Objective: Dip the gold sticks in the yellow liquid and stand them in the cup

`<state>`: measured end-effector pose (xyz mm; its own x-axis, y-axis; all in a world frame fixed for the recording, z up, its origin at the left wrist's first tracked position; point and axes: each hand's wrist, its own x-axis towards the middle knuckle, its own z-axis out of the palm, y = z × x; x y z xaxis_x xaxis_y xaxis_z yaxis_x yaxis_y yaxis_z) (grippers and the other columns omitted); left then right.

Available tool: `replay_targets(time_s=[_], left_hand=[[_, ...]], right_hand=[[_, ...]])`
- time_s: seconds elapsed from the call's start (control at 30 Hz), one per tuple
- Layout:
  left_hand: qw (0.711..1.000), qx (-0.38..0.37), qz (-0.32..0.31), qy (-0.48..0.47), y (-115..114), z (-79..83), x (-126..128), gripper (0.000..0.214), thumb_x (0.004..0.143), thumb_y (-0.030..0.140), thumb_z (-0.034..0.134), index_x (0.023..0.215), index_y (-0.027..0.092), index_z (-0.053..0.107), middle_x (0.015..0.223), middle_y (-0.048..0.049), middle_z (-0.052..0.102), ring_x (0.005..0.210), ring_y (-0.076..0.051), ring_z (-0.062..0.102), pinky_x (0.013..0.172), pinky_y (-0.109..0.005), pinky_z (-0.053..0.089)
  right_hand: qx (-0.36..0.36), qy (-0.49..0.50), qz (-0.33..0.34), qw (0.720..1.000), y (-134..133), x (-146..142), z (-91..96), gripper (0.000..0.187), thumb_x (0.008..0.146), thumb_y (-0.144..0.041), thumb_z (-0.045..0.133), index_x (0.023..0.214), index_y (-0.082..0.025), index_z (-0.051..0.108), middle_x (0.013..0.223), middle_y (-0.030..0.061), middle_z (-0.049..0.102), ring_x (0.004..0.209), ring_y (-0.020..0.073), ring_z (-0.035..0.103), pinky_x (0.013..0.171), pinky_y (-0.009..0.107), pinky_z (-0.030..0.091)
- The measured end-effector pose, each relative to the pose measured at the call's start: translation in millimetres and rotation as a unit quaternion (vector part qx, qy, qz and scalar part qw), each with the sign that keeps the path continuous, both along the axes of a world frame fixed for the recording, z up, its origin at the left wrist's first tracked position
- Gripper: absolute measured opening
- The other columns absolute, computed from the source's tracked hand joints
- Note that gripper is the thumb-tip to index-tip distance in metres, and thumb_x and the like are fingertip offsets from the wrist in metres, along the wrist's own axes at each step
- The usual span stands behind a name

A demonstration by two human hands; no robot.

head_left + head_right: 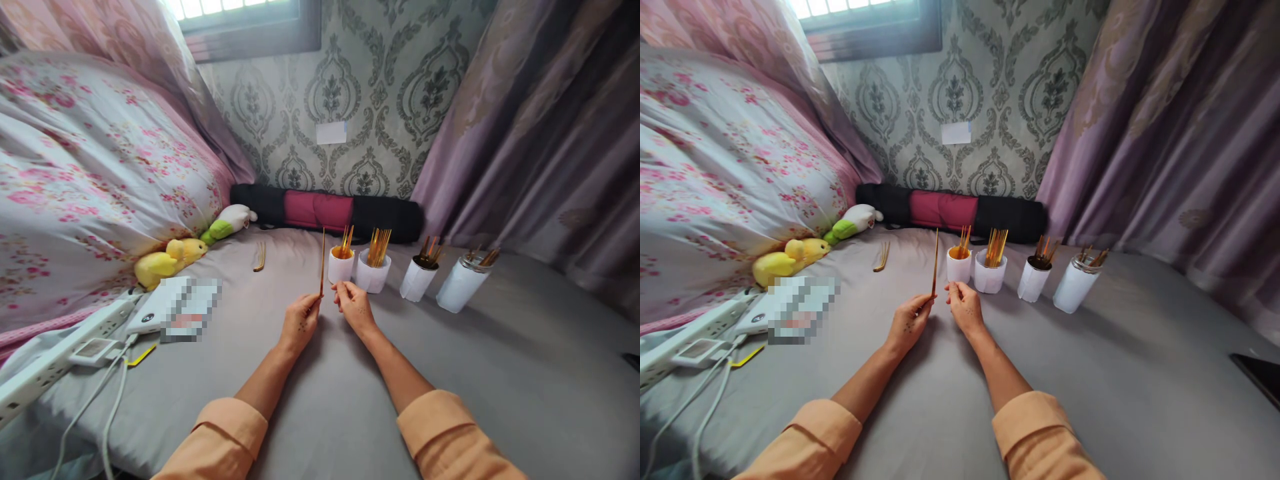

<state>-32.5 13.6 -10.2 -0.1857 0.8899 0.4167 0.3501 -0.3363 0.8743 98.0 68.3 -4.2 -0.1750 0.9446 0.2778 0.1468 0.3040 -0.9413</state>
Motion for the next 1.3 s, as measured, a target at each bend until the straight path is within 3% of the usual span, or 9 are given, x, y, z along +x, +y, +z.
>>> replay_targets(time_s=[0.2, 0.43, 0.73, 1.3], left_hand=[[0.999, -0.015, -0.016, -0.041, -1, 1.7, 1, 0.018, 0.074, 0.021, 0.058, 0.087, 0.026, 0.07, 0.082, -0.0064, 0.062, 0.077, -0.017, 0.053, 0.077, -0.024, 0.038], [0.999, -0.001, -0.036, 0.0, 0, -5.0, -2, 0.019, 0.075, 0.02, 0.057, 0.088, 0.026, 0.069, 0.084, -0.0072, 0.061, 0.079, -0.017, 0.053, 0.079, -0.024, 0.038], [0.966, 0.028, -0.02, 0.258, -1, -9.1, -5, 0.03, 0.086, 0.017, 0.036, 0.104, 0.018, 0.06, 0.09, -0.0081, 0.059, 0.083, -0.016, 0.054, 0.077, -0.027, 0.041], [0.955, 0.004, -0.014, 0.296, -2, -9.2, -4, 0.03, 0.087, 0.019, 0.034, 0.1, 0.019, 0.061, 0.086, -0.0074, 0.057, 0.083, -0.016, 0.053, 0.076, -0.026, 0.04]], right_hand=[[-0.01, 0.006, 0.009, 1.0, -2, -1, 3.8, 0.046, 0.081, -0.055, 0.038, 0.084, -0.015, 0.06, 0.056, -0.0012, 0.051, 0.043, 0.0084, 0.043, 0.042, 0.02, 0.036], [-0.018, 0.025, 0.021, 0.999, -2, -2, 3.8, 0.047, 0.08, -0.056, 0.04, 0.084, -0.013, 0.06, 0.056, -0.0013, 0.049, 0.043, 0.008, 0.042, 0.041, 0.02, 0.036], [-0.019, 0.039, 0.026, 0.999, -2, -3, 2.7, 0.042, 0.079, -0.054, 0.043, 0.076, -0.014, 0.057, 0.056, -0.0014, 0.049, 0.041, 0.0073, 0.041, 0.04, 0.02, 0.034], [-0.022, 0.045, 0.002, 0.999, 4, -4, -6.0, 0.036, 0.074, -0.05, 0.053, 0.079, -0.014, 0.059, 0.056, -0.0003, 0.053, 0.044, 0.0092, 0.044, 0.041, 0.021, 0.037]])
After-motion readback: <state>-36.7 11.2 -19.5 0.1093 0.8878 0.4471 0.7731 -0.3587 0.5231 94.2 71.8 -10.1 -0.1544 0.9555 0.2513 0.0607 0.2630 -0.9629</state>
